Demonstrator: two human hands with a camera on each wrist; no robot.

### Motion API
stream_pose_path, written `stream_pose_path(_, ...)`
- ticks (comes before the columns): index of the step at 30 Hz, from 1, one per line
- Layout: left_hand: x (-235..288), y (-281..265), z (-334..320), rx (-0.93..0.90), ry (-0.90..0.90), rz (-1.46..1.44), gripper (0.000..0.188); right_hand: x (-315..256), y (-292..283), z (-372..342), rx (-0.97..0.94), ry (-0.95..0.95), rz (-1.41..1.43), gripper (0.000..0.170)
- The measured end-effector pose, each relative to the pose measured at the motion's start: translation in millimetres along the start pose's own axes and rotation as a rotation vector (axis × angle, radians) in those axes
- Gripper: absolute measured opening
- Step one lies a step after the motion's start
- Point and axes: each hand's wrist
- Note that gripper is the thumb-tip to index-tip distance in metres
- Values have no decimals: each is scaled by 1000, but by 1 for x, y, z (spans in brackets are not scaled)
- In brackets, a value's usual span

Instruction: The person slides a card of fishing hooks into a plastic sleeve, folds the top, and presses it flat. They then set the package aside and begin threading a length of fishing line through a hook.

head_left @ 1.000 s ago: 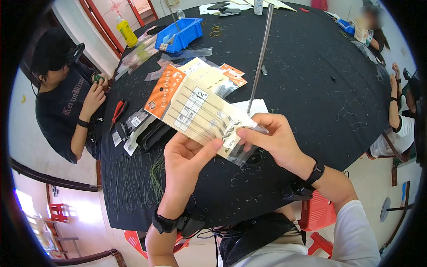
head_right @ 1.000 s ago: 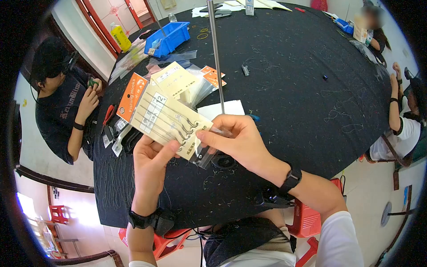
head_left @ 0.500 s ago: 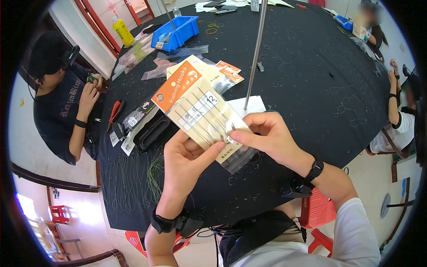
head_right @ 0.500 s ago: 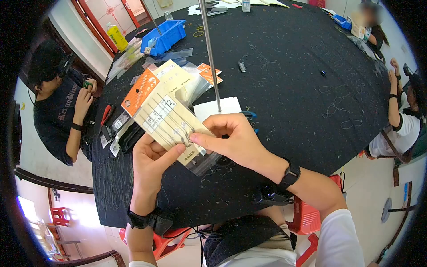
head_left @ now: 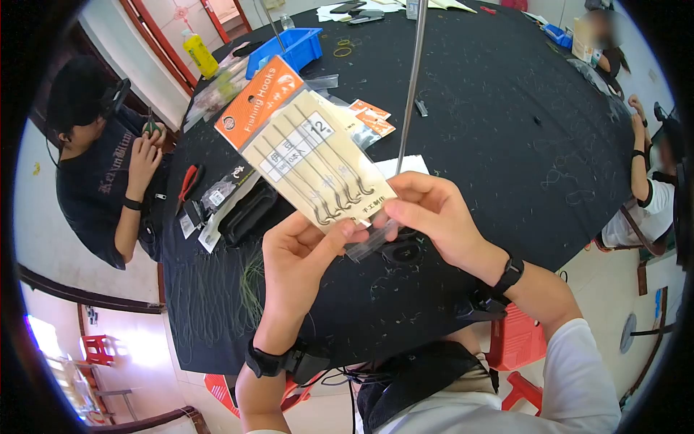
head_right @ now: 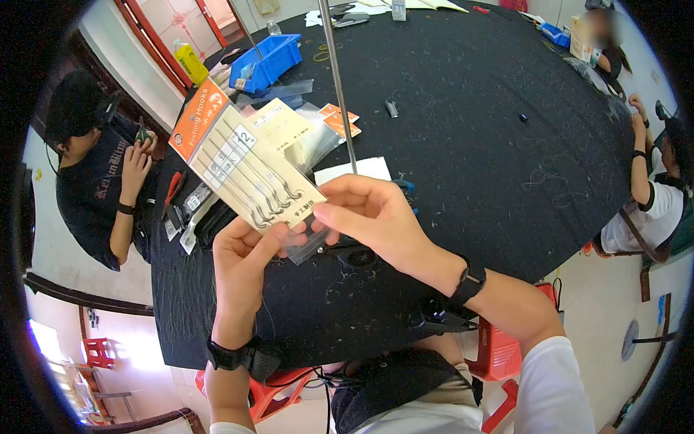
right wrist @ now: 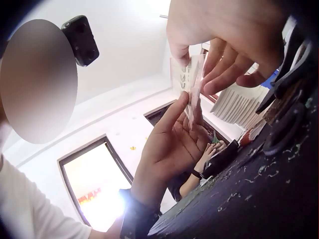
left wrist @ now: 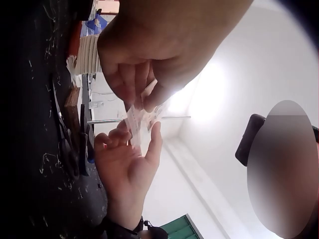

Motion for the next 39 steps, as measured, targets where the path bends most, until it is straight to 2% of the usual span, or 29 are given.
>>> stream_pose_path(1, 1, 0, 0, 50, 47, -27, 24, 2, -3, 1, -8, -6, 1, 20)
stream_pose_path(4, 6, -2, 0, 66, 40, 4, 23, 6, -8, 2, -83, -54, -16, 17)
stream_pose_path(7, 3, -2, 3, 74, 66, -30, 25, 3, -5, 1, -37, -66, -51, 18)
stream_pose_path(11, -3, -4, 7, 99, 132, -82, 28, 4, -7, 3, -45, 6, -160, 18)
stream_pose_path(21, -4, -5, 8, 89, 124, -74, 28, 3, -5, 4, -72, 56, -219, 17)
stream_pose_path(23, -4, -3, 8, 152, 136, -53, 27, 4, -5, 3, -68, 57, -200, 16)
stream_pose_path(39, -2, -6, 9, 111, 90, -102, 33, 5, -5, 4, -66, 88, -209, 14)
Point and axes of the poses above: each hand's wrist, its own z-axis towards the middle knuckle, its own y-axis out of the palm, x = y × z, and after that the axes turned 10 degrees about x, right-handed
